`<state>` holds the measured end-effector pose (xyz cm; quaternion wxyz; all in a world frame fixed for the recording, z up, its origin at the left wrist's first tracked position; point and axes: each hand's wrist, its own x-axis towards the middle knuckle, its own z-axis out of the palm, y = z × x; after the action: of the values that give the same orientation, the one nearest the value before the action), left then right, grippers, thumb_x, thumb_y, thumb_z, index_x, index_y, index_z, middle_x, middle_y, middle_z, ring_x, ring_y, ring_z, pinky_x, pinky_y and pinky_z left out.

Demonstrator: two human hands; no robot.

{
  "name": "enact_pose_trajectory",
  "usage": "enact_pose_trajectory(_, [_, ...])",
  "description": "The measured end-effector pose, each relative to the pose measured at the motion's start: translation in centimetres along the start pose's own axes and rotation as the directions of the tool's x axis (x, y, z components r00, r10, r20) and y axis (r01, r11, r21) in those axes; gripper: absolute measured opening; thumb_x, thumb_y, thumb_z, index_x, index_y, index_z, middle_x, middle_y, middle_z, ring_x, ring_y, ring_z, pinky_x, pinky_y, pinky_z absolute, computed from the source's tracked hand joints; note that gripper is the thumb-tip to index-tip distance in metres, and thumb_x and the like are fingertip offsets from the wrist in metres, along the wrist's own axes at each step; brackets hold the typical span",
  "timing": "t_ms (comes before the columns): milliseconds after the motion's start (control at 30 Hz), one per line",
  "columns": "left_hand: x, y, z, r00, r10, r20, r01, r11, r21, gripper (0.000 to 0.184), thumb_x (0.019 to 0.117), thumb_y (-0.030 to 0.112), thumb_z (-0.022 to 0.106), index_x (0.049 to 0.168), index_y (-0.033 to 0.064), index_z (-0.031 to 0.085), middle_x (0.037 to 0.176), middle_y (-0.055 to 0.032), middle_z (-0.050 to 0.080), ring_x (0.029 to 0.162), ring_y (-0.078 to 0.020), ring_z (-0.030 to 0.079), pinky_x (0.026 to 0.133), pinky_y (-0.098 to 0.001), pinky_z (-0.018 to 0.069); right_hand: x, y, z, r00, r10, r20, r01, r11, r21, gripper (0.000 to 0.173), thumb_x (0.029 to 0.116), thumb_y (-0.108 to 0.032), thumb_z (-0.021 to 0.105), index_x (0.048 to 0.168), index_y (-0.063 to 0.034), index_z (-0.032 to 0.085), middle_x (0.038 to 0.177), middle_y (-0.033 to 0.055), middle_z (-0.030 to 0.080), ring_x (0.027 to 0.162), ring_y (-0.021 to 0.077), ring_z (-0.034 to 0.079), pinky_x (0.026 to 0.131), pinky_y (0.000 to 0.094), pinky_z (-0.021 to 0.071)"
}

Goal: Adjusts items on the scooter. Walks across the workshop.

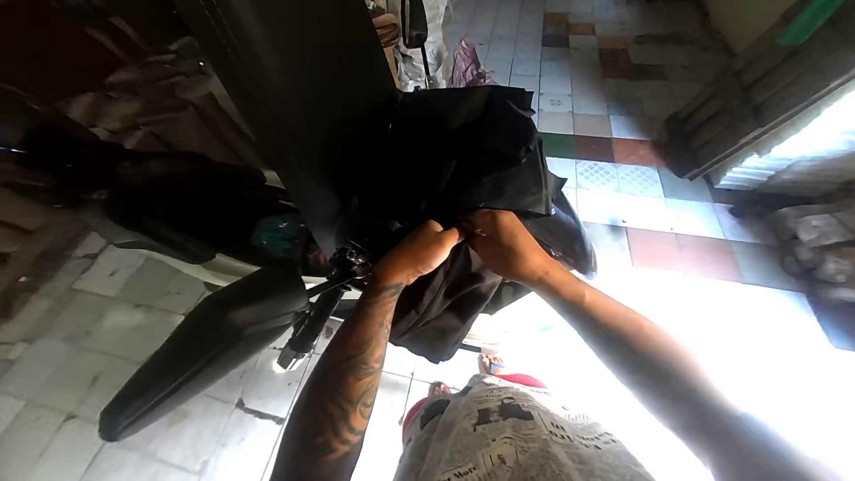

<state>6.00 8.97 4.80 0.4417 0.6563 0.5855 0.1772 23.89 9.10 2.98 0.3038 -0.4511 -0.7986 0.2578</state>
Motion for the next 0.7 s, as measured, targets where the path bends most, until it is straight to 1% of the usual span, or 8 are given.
enact_pose_trajectory(133, [0.4, 0.9, 0.4, 0.999, -0.004, -0.034, 0.004, 1.000, 0.000, 0.046, 0.1069, 0.031, 0.049, 0.067, 0.0096, 0.046, 0.064, -0.0054, 0.049, 0.060, -0.0167, 0.048, 0.056, -0.0378, 0.0371, -1.4, -0.2, -0.2, 0.989, 0.092, -0.118, -0.083, 0.993, 0.080, 0.024, 0.0967, -0.012, 0.063, 0.118, -0.0042, 0.071, 0.104, 0.0086, 0.074, 0.095, 0.0173, 0.071, 0.090, 0.0394, 0.0579])
enact_pose_trajectory(267, [0.9, 1.0, 0.5, 0.971, 0.106, -0.212, -0.110, 0.994, -0.005, 0.048, 0.1063, 0.023, 0.048, 0.061, 0.0095, 0.049, 0.056, -0.0004, 0.042, 0.052, -0.0127, 0.042, 0.052, -0.0337, 0.0356, -4.5, -3.0, 1.7, 0.970, -0.087, -0.227, 0.072, 0.995, -0.073, 0.034, 0.0915, -0.004, 0.063, 0.124, 0.0022, 0.067, 0.112, 0.0172, 0.070, 0.103, 0.0288, 0.068, 0.090, 0.0447, 0.0578])
enact_pose_trajectory(367, [-1.8, 1.5, 0.6, 0.955, 0.061, -0.289, -0.076, 0.996, -0.042, 0.036, 0.1035, 0.031, 0.052, 0.078, 0.0047, 0.054, 0.072, -0.0099, 0.052, 0.067, -0.0207, 0.052, 0.060, -0.0406, 0.0447, -8.4, -6.6, 5.1, 0.949, -0.310, -0.063, 0.298, 0.944, -0.143, 0.027, 0.0932, -0.002, 0.059, 0.118, 0.0011, 0.070, 0.112, 0.0157, 0.072, 0.105, 0.0295, 0.070, 0.091, 0.0399, 0.0588])
enact_pose_trajectory(433, [-2.9, 2.2, -0.1, 0.963, 0.030, -0.267, -0.080, 0.980, -0.180, 0.035, 0.1043, 0.034, 0.055, 0.085, 0.0050, 0.060, 0.078, -0.0075, 0.057, 0.072, -0.0160, 0.056, 0.065, -0.0376, 0.0474, -9.1, -7.7, 5.4, 0.899, -0.435, 0.054, 0.438, 0.895, -0.084, 0.023, 0.0913, 0.001, 0.059, 0.112, 0.0019, 0.070, 0.107, 0.0153, 0.072, 0.101, 0.0296, 0.069, 0.090, 0.0361, 0.0578])
enact_pose_trajectory(567, [-1.8, 0.5, -1.9, 0.975, 0.123, -0.185, -0.202, 0.837, -0.509, 0.029, 0.1058, 0.028, 0.054, 0.092, 0.0078, 0.070, 0.084, -0.0005, 0.072, 0.079, -0.0078, 0.069, 0.074, -0.0309, 0.0594, -6.4, -4.4, 2.9, 0.799, -0.594, 0.093, 0.601, 0.789, -0.125, 0.026, 0.1040, -0.022, 0.056, 0.101, -0.0038, 0.073, 0.097, 0.0081, 0.076, 0.100, 0.0222, 0.072, 0.102, 0.0387, 0.0530])
enact_pose_trajectory(600, [-2.2, 0.6, -2.0, 0.976, 0.128, -0.176, -0.207, 0.794, -0.572, 0.028, 0.1062, 0.025, 0.052, 0.093, 0.0084, 0.070, 0.083, 0.0001, 0.072, 0.077, -0.0070, 0.069, 0.072, -0.0290, 0.0604, -6.0, -3.5, 2.4, 0.800, -0.586, 0.131, 0.600, 0.784, -0.157, 0.028, 0.1043, -0.023, 0.055, 0.094, -0.0056, 0.074, 0.089, 0.0061, 0.074, 0.092, 0.0211, 0.071, 0.095, 0.0392, 0.0546])
enact_pose_trajectory(667, [-2.6, 0.8, -2.2, 0.975, 0.133, -0.178, -0.220, 0.702, -0.677, 0.028, 0.1060, 0.020, 0.051, 0.090, 0.0086, 0.070, 0.080, -0.0008, 0.072, 0.073, -0.0077, 0.069, 0.068, -0.0285, 0.0606, -5.8, -2.8, 1.5, 0.856, -0.437, 0.275, 0.501, 0.833, -0.234, 0.032, 0.1025, -0.023, 0.055, 0.080, -0.0058, 0.069, 0.073, 0.0080, 0.066, 0.072, 0.0253, 0.069, 0.064, 0.0431, 0.0564])
enact_pose_trajectory(700, [-2.8, 1.0, -2.3, 0.975, 0.131, -0.182, -0.222, 0.663, -0.715, 0.027, 0.1059, 0.019, 0.050, 0.090, 0.0087, 0.069, 0.080, -0.0014, 0.072, 0.073, -0.0083, 0.070, 0.068, -0.0290, 0.0608, -5.9, -2.8, 1.1, 0.882, -0.351, 0.315, 0.438, 0.858, -0.270, 0.033, 0.1020, -0.023, 0.055, 0.077, -0.0042, 0.067, 0.070, 0.0105, 0.064, 0.068, 0.0287, 0.068, 0.057, 0.0463, 0.0551])
